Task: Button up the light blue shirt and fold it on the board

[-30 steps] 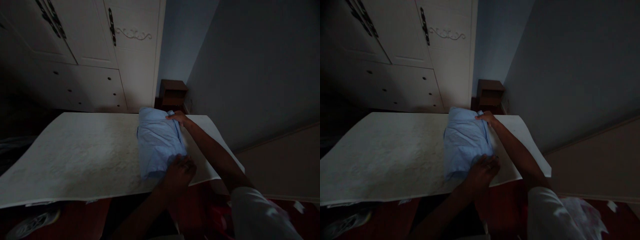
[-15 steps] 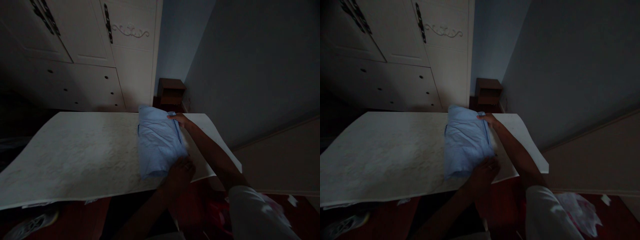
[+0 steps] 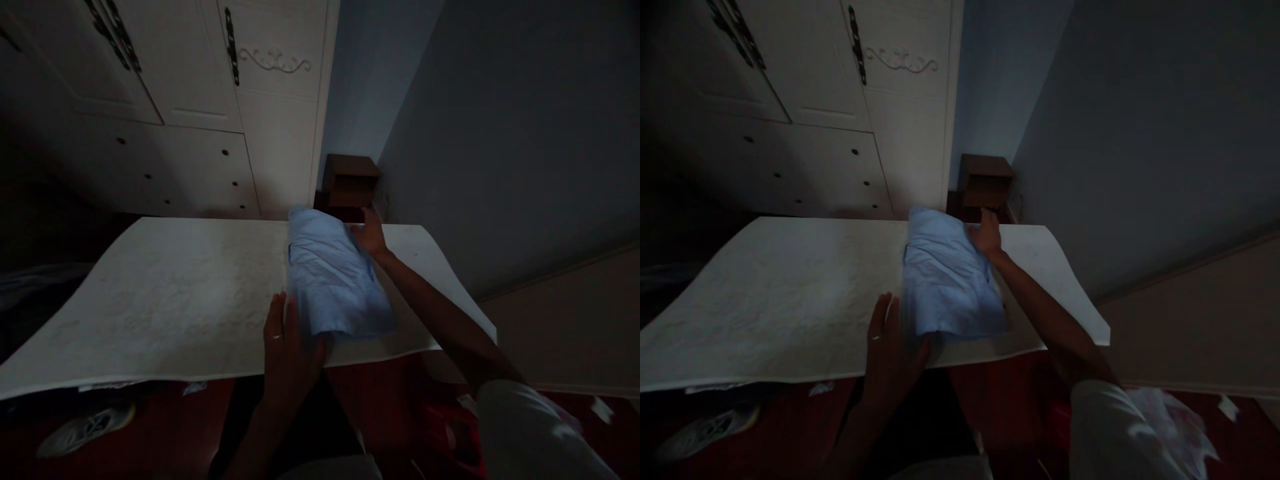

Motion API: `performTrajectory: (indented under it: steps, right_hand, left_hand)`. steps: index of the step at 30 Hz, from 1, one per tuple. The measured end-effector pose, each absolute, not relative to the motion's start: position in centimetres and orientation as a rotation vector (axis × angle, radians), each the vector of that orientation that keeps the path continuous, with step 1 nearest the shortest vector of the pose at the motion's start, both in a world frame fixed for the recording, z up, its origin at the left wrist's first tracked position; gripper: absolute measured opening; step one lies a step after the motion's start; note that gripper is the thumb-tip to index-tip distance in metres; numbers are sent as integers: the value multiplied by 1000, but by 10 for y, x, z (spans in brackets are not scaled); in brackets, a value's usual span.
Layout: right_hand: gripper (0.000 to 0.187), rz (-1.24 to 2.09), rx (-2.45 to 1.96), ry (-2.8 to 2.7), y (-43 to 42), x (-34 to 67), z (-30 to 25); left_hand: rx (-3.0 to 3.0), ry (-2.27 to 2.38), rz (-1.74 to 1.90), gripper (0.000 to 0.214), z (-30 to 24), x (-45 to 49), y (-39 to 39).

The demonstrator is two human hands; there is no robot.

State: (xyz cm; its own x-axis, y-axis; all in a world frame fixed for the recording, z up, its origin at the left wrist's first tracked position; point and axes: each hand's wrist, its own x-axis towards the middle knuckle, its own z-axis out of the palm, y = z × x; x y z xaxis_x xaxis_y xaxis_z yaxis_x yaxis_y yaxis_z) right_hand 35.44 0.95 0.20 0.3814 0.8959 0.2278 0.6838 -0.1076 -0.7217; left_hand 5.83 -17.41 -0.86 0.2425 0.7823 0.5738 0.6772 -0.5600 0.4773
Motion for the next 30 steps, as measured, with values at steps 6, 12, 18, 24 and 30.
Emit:
performTrajectory:
  steps: [6,12,18,24,30]
  right_hand:
    - [69,-67,-1860,-1911,-1,305,-8]
    - [71,162,-2061,-1826,-4,322,-41]
    - [45,251,-1825,-1458,-1,337,-47]
    - [21,338,-1796,-1171,2,351,-42]
    - [17,451,-1778,-1141,2,370,-41]
  left_hand:
    - [2465,1256,1092,77,-27,69,-159]
    - [2664,1006,1036,80,-31,57,-154]
    - [2784,946,995,72,-32,36,-152]
    - [2847,906,925,63,-32,23,-146]
    - [2861,842,947,56,-35,13,-146]
